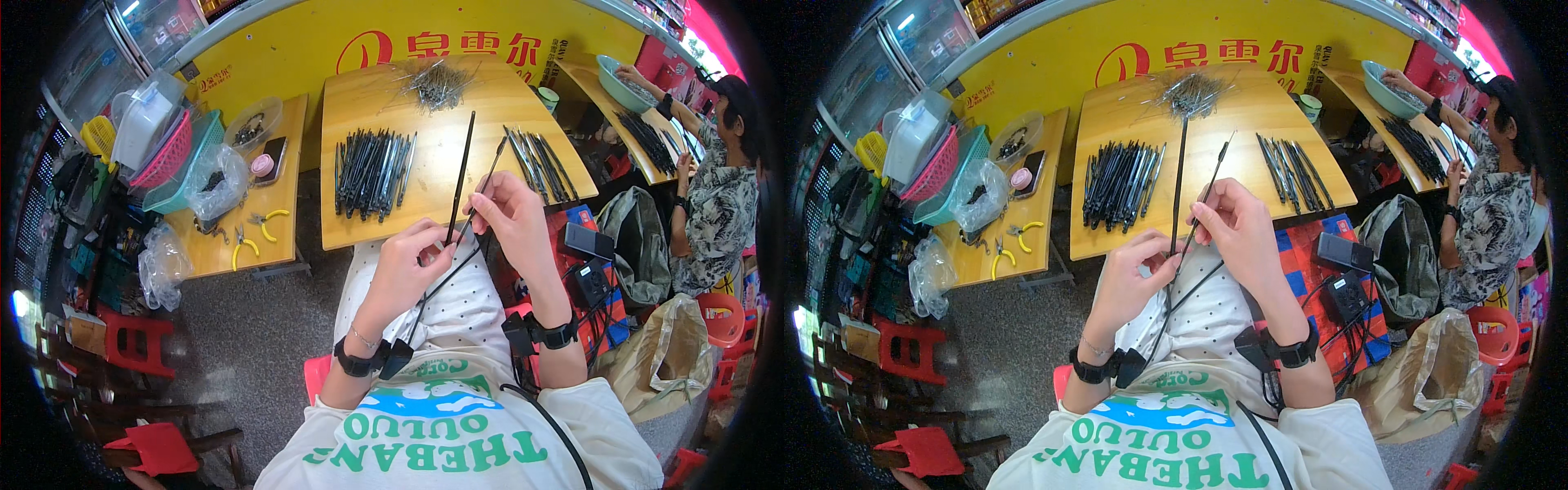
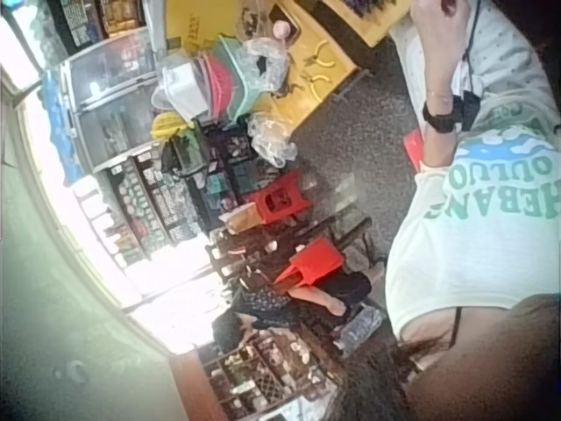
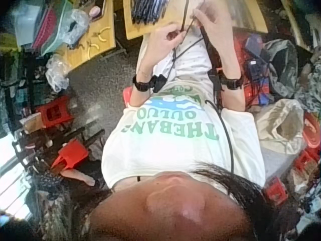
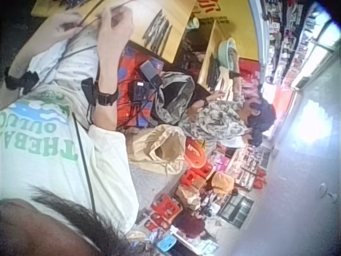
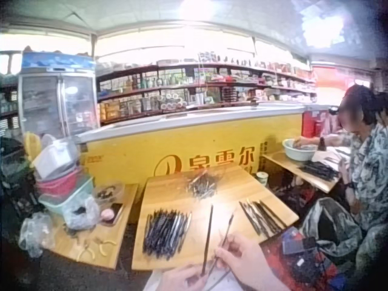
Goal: Inserting thin wires into larger black cable ties at a workstation.
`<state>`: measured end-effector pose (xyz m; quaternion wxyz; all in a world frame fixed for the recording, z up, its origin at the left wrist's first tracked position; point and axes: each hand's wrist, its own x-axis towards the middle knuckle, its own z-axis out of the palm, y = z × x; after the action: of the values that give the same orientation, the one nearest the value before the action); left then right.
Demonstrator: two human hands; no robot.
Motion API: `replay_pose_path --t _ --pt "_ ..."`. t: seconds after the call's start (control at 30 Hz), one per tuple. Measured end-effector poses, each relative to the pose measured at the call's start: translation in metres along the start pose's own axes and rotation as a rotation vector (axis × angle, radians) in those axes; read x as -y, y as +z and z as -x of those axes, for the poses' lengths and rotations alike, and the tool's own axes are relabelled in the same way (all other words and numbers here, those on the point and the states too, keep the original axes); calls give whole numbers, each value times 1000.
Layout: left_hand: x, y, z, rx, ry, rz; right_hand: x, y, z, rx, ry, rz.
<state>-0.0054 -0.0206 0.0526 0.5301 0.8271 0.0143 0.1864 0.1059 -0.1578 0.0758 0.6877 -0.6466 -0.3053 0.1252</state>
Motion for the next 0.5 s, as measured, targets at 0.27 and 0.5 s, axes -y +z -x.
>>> replay_pose_path --t 0.27,0.5 --pt "22 0 -7 5 -66 3 -17 8 -5 -45 83 109" --pt "39 -5 -28 132 -157 141 -45 3 -30 -86 193 -43"
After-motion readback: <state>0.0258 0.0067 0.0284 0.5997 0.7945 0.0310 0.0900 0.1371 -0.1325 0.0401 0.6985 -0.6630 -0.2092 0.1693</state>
